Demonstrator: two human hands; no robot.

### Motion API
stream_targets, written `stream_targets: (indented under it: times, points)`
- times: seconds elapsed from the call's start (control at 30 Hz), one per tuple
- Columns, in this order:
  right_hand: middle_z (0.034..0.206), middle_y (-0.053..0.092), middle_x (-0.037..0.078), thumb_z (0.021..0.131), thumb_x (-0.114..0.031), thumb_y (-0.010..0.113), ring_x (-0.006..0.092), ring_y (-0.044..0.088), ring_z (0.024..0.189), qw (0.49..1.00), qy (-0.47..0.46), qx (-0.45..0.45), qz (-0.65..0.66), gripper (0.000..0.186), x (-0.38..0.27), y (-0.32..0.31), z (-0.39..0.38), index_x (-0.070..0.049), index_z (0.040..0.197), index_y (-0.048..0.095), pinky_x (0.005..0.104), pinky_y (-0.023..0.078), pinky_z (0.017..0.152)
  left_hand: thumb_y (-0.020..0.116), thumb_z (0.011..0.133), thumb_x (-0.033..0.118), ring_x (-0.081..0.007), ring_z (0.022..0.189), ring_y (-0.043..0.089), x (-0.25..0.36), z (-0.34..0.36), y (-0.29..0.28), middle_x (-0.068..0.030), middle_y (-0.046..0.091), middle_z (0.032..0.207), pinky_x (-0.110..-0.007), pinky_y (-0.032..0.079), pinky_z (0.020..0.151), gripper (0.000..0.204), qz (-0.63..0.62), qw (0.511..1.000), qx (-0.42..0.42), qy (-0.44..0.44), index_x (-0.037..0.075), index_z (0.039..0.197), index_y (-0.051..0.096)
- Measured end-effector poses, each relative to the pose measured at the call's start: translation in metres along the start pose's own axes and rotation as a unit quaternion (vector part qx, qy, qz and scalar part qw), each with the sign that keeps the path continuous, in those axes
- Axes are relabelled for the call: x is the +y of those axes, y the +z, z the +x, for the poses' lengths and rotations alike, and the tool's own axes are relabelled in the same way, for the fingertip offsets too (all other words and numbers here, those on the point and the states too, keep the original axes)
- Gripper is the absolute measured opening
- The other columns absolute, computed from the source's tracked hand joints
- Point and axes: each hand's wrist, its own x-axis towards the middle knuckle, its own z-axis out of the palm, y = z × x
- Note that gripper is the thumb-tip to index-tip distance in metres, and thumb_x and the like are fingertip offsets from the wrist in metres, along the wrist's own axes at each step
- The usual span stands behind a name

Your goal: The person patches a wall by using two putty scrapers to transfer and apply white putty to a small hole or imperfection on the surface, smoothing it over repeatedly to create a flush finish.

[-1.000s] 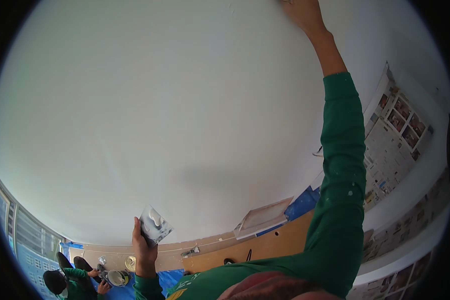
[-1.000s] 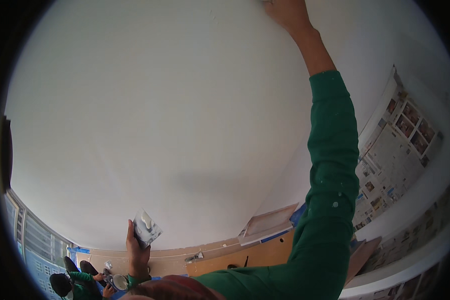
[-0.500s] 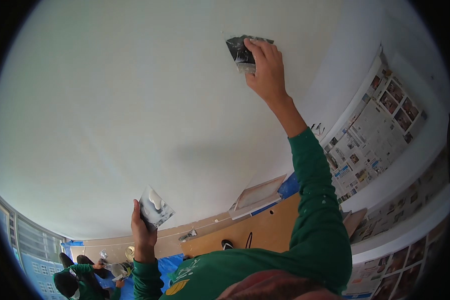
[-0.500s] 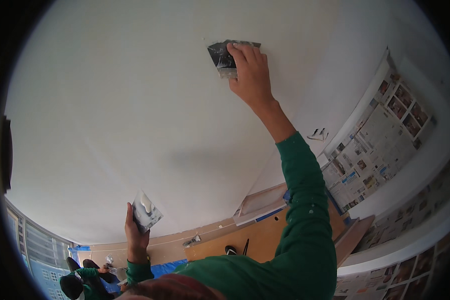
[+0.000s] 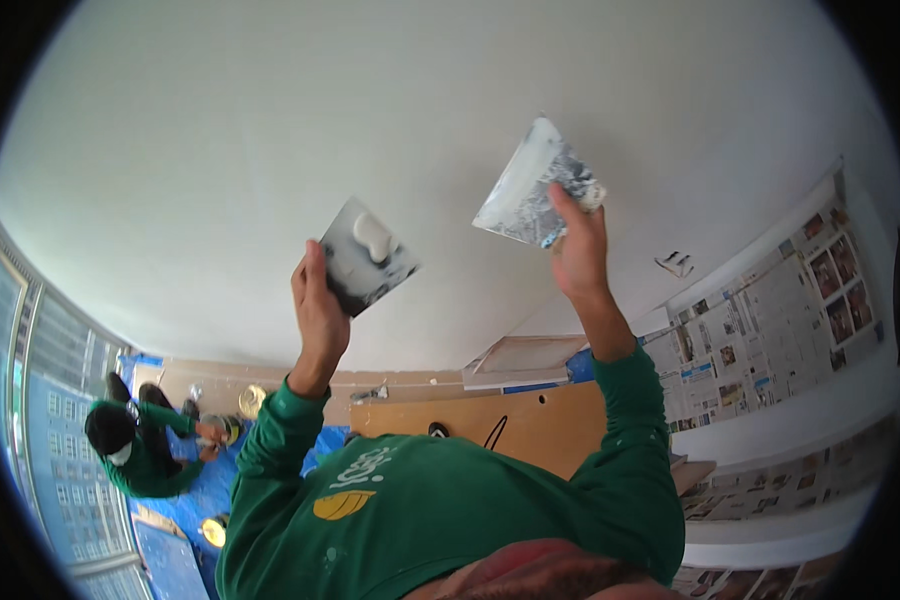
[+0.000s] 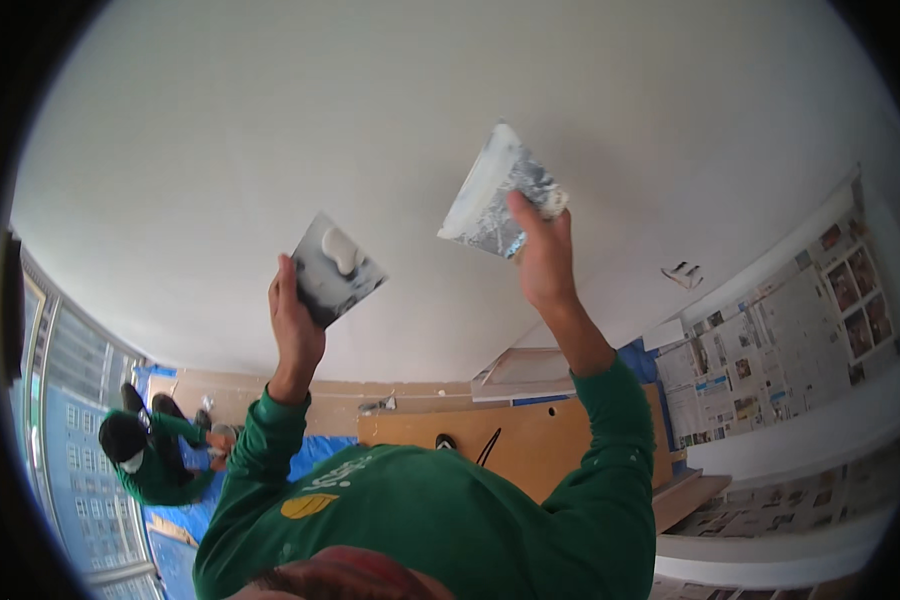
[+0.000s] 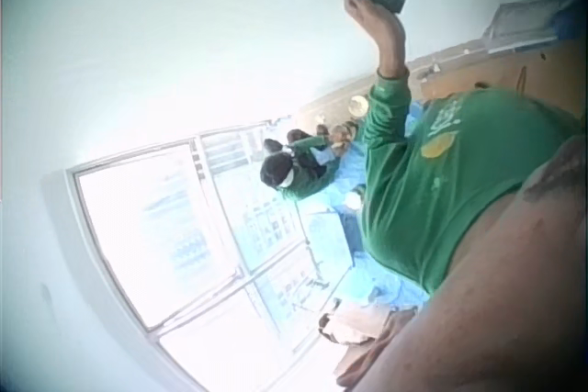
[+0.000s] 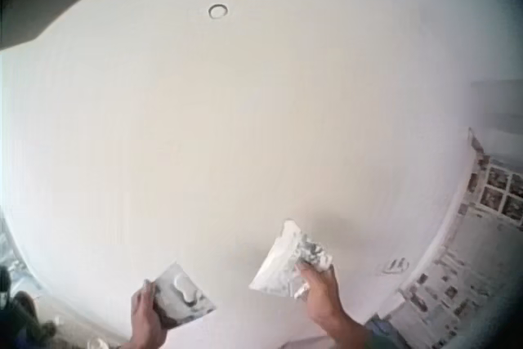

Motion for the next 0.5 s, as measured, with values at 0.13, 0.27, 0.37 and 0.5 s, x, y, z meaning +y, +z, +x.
stream_targets:
  times: [0.13, 0.27, 0.37, 0.5]
  points:
    - [0.112, 0.067, 0.009, 0.097, -0.017, 0.057, 0.021, 0.067, 0.104, 0.929, 0.3, 0.014, 0.216, 0.022, -0.027, 0.025, -0.048, -0.004, 0.115, 0.058, 0.0356, 0.054, 0.091, 0.042, 0.109, 0.041, -0.0135, 0.098, 0.057, 0.007, -0.003, 0.007, -0.0091, 0.066, 0.104, -0.025, 0.047, 0.083, 0.053, 0.208, 0.92, -0.086, 0.321, -0.008, 0.115, 0.062]
    - [0.11, 0.068, 0.009, 0.098, -0.018, 0.055, 0.0212, 0.069, 0.101, 0.895, 0.354, -0.087, 0.258, 0.019, -0.037, 0.037, -0.064, -0.004, 0.111, 0.058, 0.0378, 0.055, 0.09, 0.034, 0.11, 0.039, -0.0248, 0.083, 0.07, 0.019, 0.001, 0.023, -0.0193, 0.071, 0.1, -0.03, 0.055, 0.069, 0.057, 0.322, 0.745, -0.116, 0.573, -0.009, 0.12, 0.063]
    - [0.108, 0.069, 0.009, 0.099, -0.019, 0.053, 0.0215, 0.069, 0.099, 0.886, 0.374, -0.114, 0.25, 0.022, -0.046, 0.05, -0.067, -0.002, 0.112, 0.058, 0.0388, 0.055, 0.09, 0.035, 0.108, 0.044, -0.0339, 0.092, 0.073, 0.029, 0.0, 0.033, -0.0239, 0.071, 0.107, -0.035, 0.061, 0.07, 0.058, 0.339, 0.662, -0.172, 0.646, -0.005, 0.123, 0.063]
    - [0.107, 0.069, 0.009, 0.097, -0.019, 0.054, 0.0221, 0.069, 0.1, 0.867, 0.38, -0.164, 0.276, 0.022, -0.054, 0.038, -0.063, -0.002, 0.11, 0.059, 0.0391, 0.055, 0.092, 0.044, 0.104, 0.045, -0.0332, 0.098, 0.073, 0.029, 0.011, 0.037, -0.0198, 0.07, 0.112, -0.034, 0.062, 0.071, 0.054, 0.347, 0.604, -0.236, 0.678, 0.0, 0.125, 0.065]
